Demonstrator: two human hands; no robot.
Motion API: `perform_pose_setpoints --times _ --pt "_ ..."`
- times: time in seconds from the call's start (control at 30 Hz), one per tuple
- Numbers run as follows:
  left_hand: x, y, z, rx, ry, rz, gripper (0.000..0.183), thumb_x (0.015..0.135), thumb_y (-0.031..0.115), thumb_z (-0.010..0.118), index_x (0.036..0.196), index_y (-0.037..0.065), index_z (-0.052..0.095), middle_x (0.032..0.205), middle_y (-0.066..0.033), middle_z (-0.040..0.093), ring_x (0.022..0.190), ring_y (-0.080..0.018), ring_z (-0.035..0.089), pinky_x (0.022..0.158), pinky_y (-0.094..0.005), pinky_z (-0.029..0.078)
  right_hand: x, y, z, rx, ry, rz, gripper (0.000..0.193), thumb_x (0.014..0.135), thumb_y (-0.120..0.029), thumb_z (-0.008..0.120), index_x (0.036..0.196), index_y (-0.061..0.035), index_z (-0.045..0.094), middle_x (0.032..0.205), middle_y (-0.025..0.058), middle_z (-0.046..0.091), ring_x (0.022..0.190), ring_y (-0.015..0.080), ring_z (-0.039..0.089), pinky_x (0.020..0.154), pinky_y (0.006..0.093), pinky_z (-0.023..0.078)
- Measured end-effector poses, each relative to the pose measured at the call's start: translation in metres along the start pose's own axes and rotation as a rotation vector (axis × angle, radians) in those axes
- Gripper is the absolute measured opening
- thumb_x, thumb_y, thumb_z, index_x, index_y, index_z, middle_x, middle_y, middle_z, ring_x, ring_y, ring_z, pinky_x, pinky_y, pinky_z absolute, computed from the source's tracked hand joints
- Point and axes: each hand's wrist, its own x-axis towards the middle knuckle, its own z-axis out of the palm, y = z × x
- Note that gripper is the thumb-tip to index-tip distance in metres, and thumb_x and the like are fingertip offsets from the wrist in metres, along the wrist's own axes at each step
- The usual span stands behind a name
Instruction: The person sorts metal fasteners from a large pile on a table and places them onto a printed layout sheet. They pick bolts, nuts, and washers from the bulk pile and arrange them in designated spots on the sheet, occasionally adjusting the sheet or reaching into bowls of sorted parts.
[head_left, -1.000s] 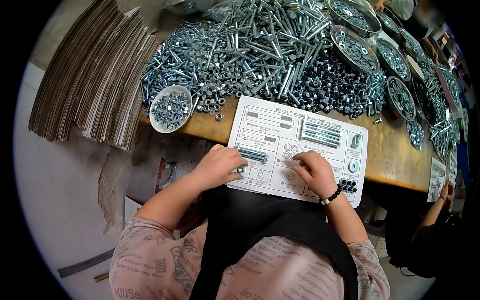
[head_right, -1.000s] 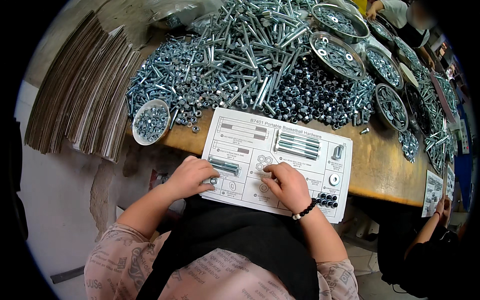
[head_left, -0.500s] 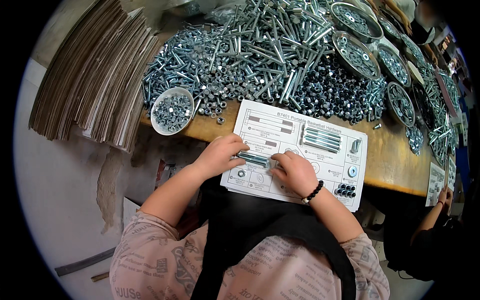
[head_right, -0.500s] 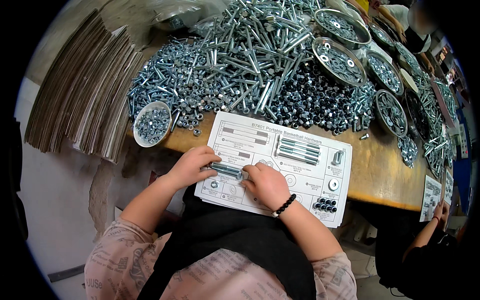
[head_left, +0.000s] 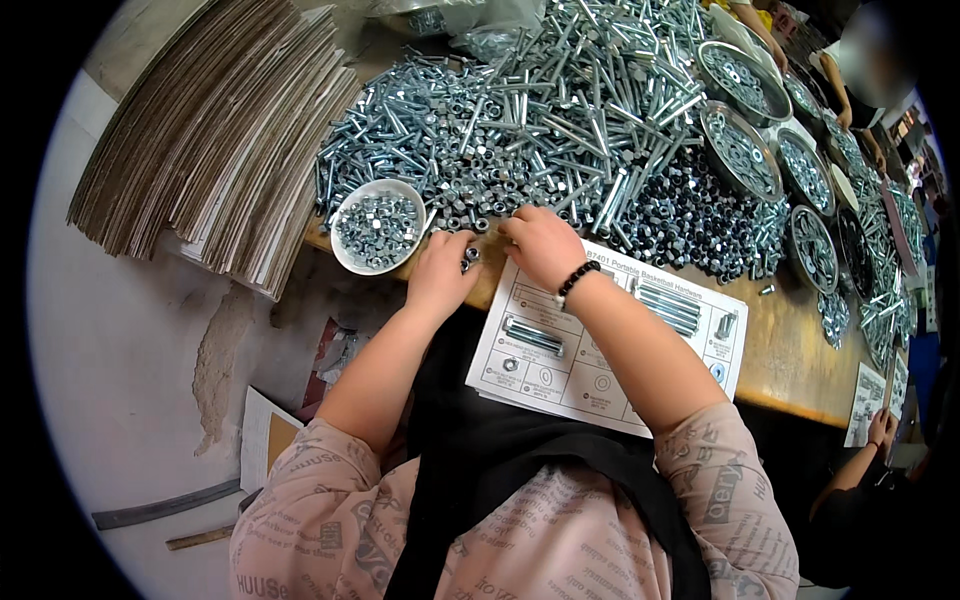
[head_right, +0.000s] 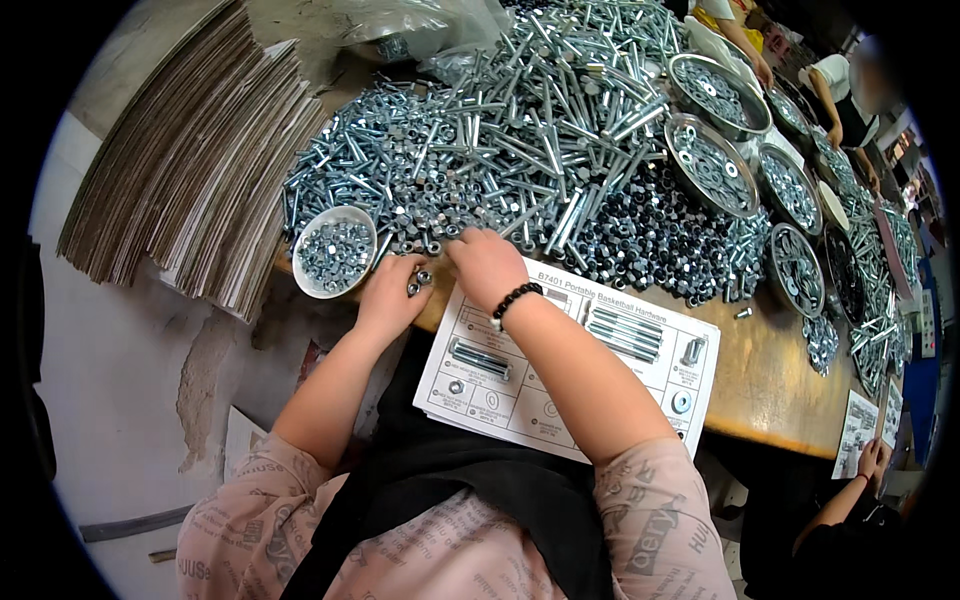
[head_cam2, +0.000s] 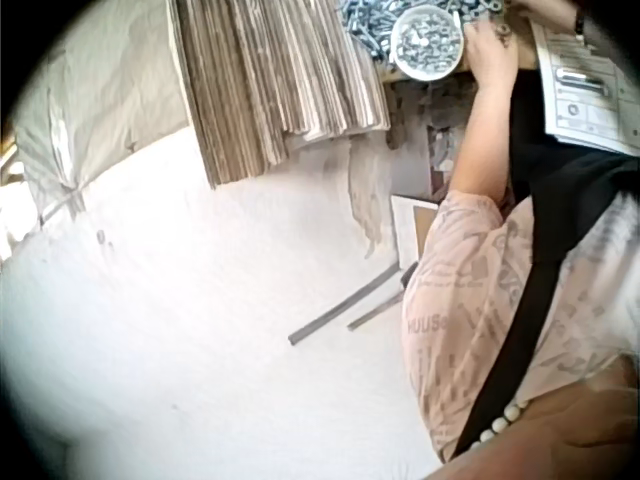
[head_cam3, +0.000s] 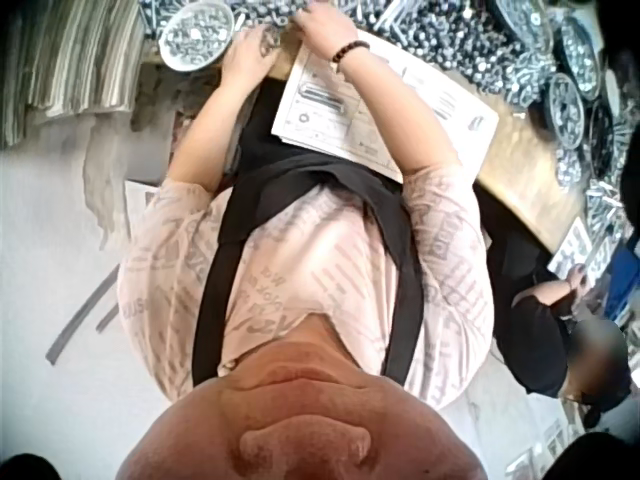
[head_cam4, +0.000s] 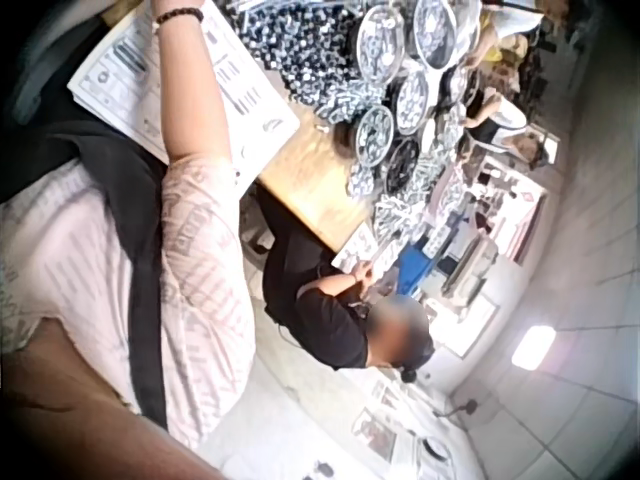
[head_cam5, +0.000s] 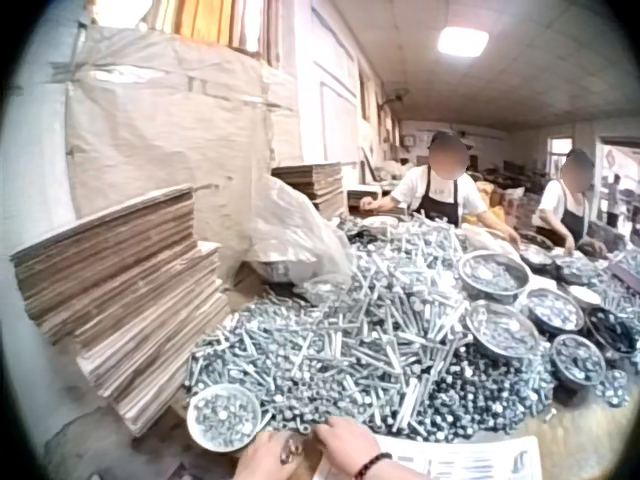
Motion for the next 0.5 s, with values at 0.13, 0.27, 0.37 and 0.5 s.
perform_pose_setpoints --times 0.13,0.27,0.37,0.5 --pt "-0.01 0.002 -0.002 0.107 0.097 -0.03 0.057 0.073 0.018 0.064 0.123 0.004 0.041 0.117 -0.0159 0.043 0.101 -0.0323 0.051 0.083 -0.0392 0.044 0.027 -0.004 0.02 -0.187 -0.122 0.013 0.012 0.075 -0.011 0.054 0.084 -0.0075 0.06 0.09 0.0093 0.057 0.089 0.0265 0.056 0.072 0.0357 0.048" --pt "-0.008 0.002 -0.002 0.135 0.082 -0.018 0.059 0.073 0.019 0.065 0.123 0.001 0.04 0.12 -0.017 0.042 0.104 -0.0332 0.049 0.085 -0.0394 0.043 0.039 -0.008 0.032 -0.256 -0.172 0.096 0.012 0.077 -0.011 0.052 0.085 -0.0085 0.061 0.092 0.0099 0.059 0.088 0.0257 0.058 0.07 0.0343 0.049" --pt "-0.005 -0.003 -0.001 -0.009 0.089 0.018 0.06 0.072 0.019 0.065 0.124 0.001 0.04 0.12 -0.0169 0.043 0.104 -0.0335 0.049 0.086 -0.039 0.043 0.048 -0.004 0.026 -0.295 -0.271 0.092 0.012 0.076 -0.013 0.053 0.085 -0.0093 0.061 0.089 0.0098 0.061 0.085 0.026 0.06 0.069 0.0357 0.05" --pt "-0.012 -0.004 -0.001 0.146 0.122 0.026 0.058 0.072 0.018 0.065 0.123 0.001 0.043 0.118 -0.0167 0.045 0.108 -0.0322 0.046 0.09 -0.0374 0.039 0.052 -0.019 -0.001 -0.254 -0.649 0.016 0.017 0.075 -0.016 0.055 0.088 -0.009 0.064 0.087 0.0103 0.062 0.081 0.0283 0.06 0.07 0.0378 0.05"
